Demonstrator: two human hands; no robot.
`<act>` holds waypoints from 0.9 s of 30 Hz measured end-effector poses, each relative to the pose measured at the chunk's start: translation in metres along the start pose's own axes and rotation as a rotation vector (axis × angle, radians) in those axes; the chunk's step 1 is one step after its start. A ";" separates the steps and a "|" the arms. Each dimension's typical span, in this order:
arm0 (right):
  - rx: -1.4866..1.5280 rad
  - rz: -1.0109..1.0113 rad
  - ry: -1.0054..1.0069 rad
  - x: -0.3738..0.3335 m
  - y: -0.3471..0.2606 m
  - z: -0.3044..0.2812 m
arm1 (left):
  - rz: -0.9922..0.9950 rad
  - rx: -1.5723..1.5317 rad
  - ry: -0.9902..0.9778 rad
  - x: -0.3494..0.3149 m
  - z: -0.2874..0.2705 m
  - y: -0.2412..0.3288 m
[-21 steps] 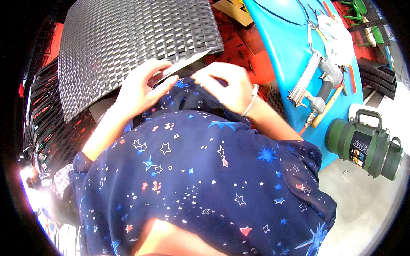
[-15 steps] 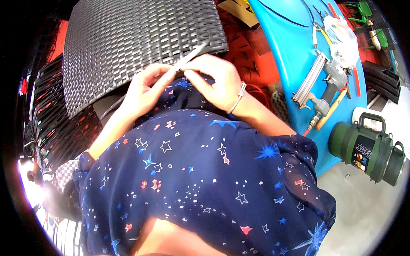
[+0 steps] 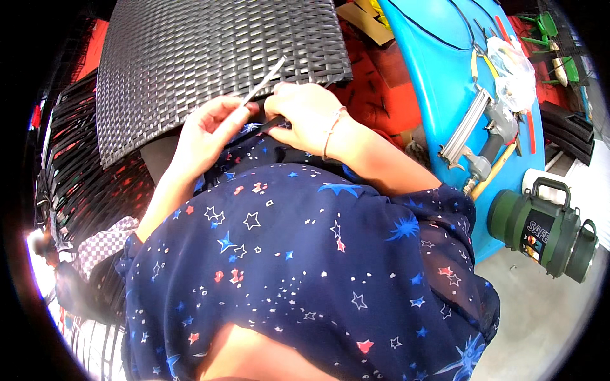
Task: The person uses scissors to trim the edge of a black woven mat. They hold the mat steady with one hand while cutting along the perimeter with the other, removing small strips of material.
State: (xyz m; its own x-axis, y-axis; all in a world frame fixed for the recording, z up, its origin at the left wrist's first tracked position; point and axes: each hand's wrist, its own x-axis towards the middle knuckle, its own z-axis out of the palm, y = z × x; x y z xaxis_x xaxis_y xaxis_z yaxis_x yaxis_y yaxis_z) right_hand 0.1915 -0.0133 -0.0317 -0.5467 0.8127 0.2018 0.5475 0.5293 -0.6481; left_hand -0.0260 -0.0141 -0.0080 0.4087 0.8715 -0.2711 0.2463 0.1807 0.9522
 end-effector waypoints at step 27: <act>-0.042 0.076 0.379 -0.014 0.088 -0.025 | 0.515 0.594 0.803 -0.042 -0.127 0.018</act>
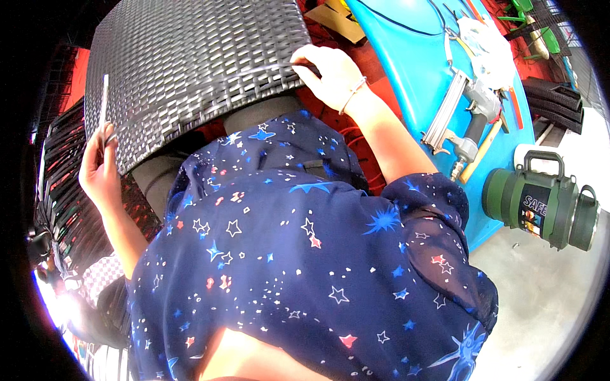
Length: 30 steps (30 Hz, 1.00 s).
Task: The person uses scissors to trim the edge of a black woven mat. They hold the mat steady with one hand while cutting along the perimeter with the other, removing small strips of material.
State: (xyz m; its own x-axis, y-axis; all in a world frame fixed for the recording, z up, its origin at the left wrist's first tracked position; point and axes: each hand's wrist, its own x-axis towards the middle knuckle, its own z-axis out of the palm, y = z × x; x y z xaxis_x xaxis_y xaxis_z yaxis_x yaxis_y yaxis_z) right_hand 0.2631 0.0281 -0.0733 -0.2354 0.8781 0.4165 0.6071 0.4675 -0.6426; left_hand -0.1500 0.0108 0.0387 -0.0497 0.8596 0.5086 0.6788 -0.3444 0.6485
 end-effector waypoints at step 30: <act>0.557 0.143 -0.403 0.041 -0.076 -0.134 | -0.351 -0.449 -0.694 -0.003 0.033 0.074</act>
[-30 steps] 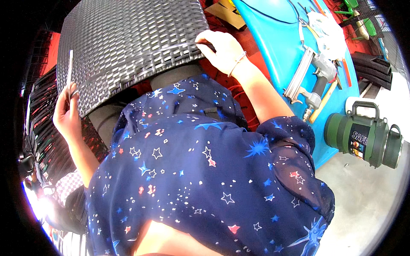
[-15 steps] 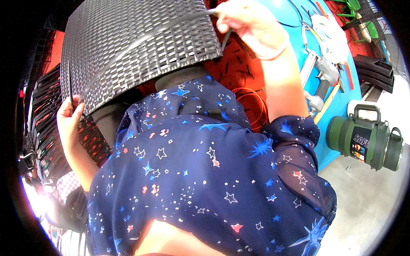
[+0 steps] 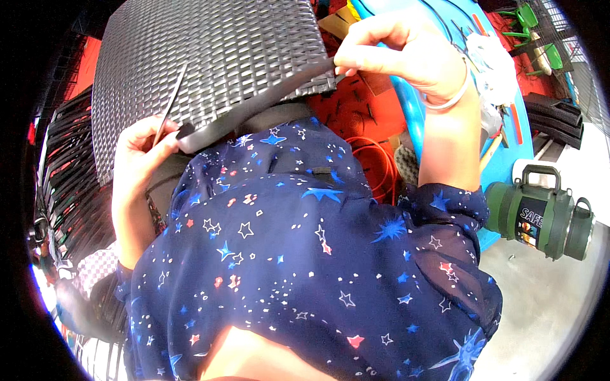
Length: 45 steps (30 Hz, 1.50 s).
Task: The person uses scissors to trim the edge of a black woven mat. They hold the mat steady with one hand while cutting along the perimeter with the other, removing small strips of material.
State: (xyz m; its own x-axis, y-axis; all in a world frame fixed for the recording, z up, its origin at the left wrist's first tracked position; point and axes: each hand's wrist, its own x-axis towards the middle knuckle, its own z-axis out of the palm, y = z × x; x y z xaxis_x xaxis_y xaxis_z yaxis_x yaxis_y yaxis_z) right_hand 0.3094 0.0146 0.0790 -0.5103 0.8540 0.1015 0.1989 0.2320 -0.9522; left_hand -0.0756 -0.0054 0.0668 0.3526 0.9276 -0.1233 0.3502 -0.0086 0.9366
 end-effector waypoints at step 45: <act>-1.035 -0.002 0.119 -0.029 0.064 -0.001 | -0.040 0.167 -0.332 0.030 0.059 -0.013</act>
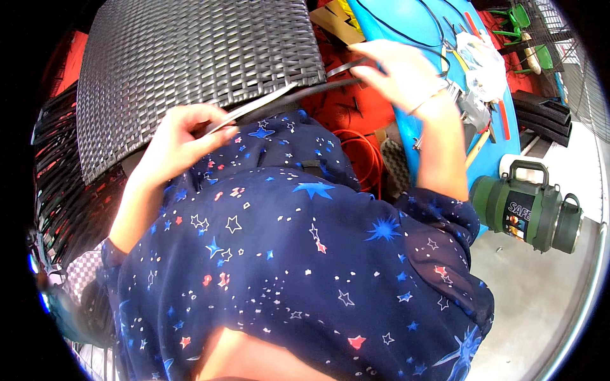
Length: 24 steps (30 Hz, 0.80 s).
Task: The person uses scissors to trim the edge of a black woven mat. They hold the mat steady with one hand while cutting along the perimeter with the other, removing small strips of material.
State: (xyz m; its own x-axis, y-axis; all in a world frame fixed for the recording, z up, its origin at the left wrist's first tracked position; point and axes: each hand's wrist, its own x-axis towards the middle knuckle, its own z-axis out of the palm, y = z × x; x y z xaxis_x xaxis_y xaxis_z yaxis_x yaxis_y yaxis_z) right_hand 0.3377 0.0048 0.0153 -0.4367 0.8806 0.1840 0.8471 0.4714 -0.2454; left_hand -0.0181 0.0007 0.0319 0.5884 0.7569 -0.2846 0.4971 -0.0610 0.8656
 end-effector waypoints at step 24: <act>0.896 0.046 -0.255 0.000 -0.043 0.059 | -0.194 -0.022 -0.178 0.009 0.001 -0.010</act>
State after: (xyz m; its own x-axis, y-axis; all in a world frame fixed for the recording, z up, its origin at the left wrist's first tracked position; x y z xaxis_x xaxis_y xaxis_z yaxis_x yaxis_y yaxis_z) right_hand 0.2831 -0.0125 -0.0303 -0.5519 0.8333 -0.0325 0.3620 0.2043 -0.9095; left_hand -0.0171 0.0078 0.0203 0.5873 0.6261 -0.5129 0.5987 0.0904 0.7958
